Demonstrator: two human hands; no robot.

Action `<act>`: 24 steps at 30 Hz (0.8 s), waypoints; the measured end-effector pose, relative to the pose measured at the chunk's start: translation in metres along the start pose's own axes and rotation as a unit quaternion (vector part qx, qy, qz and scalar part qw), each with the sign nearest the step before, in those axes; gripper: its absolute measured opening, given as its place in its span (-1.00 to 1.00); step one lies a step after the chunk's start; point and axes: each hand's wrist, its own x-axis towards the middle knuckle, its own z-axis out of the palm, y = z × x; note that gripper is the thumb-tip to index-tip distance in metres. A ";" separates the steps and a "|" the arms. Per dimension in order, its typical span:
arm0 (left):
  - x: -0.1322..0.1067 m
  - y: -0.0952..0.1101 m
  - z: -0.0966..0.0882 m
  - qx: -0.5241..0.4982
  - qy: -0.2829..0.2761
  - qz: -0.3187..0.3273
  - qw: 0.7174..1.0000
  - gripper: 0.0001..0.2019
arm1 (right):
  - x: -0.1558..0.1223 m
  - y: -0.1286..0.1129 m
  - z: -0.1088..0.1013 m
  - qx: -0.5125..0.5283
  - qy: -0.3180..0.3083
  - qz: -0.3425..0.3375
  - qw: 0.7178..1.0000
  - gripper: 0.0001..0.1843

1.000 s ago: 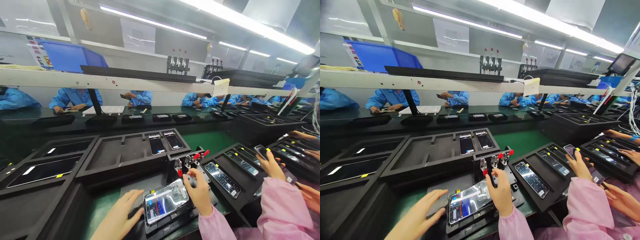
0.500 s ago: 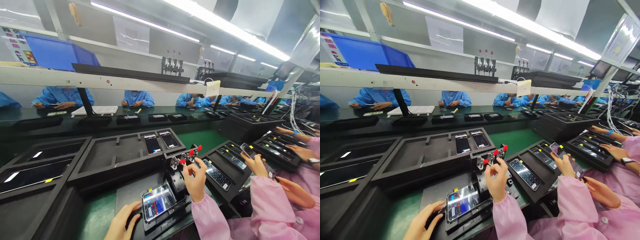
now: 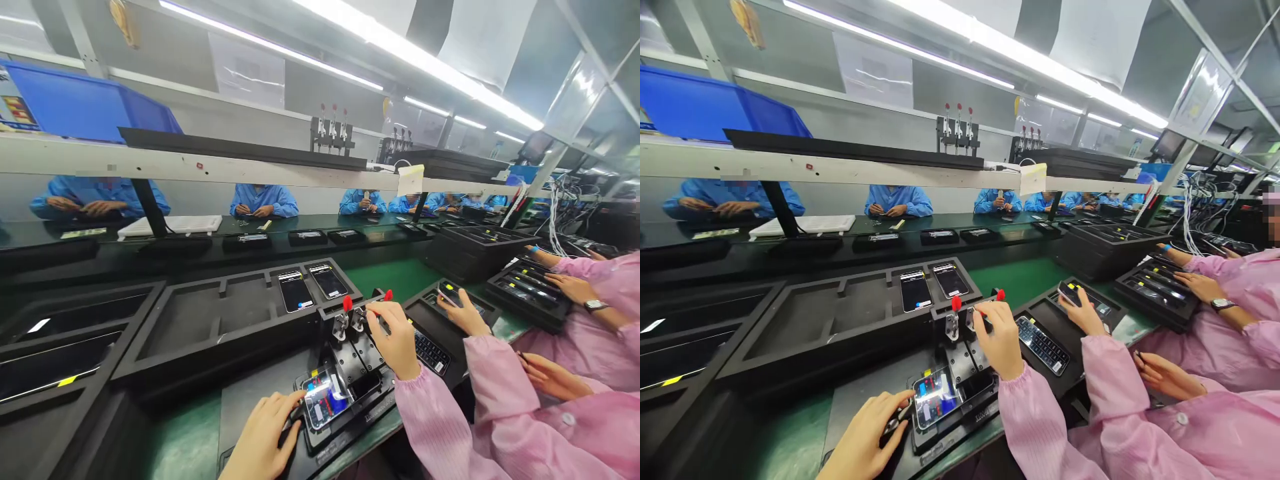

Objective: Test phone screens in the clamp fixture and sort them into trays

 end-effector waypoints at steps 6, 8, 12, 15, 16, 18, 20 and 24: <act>0.011 0.003 -0.009 0.016 -0.049 0.028 0.998 -0.56 | -0.082 0.010 0.013 -0.128 -0.066 0.022 0.989 -0.55; 0.014 0.001 -0.006 0.021 -0.063 0.035 0.997 -0.59 | -0.093 0.014 0.021 -0.151 -0.140 0.045 0.978 -0.48; 0.018 -0.004 0.000 0.017 -0.070 0.034 0.997 -0.61 | -0.091 0.017 0.020 -0.117 -0.160 0.099 0.975 -0.51; 0.022 -0.008 -0.003 -0.007 -0.050 0.020 0.999 -0.57 | -0.088 0.022 0.013 -0.043 -0.062 0.123 0.990 -0.67; 0.025 -0.009 -0.005 -0.013 -0.040 0.011 0.999 -0.57 | -0.088 0.024 0.012 -0.024 -0.026 0.127 0.991 -0.73; 0.033 -0.012 -0.009 -0.024 -0.024 -0.014 0.999 -0.61 | -0.086 0.028 0.014 -0.006 0.016 0.144 0.989 -0.81; 0.042 -0.015 -0.012 -0.043 -0.013 -0.036 0.998 -0.65 | -0.082 0.030 0.019 -0.002 0.015 0.167 0.986 -0.83; 0.055 -0.022 -0.007 -0.098 -0.007 -0.046 0.994 -0.70 | -0.065 0.028 0.027 0.009 -0.056 0.211 0.976 -0.83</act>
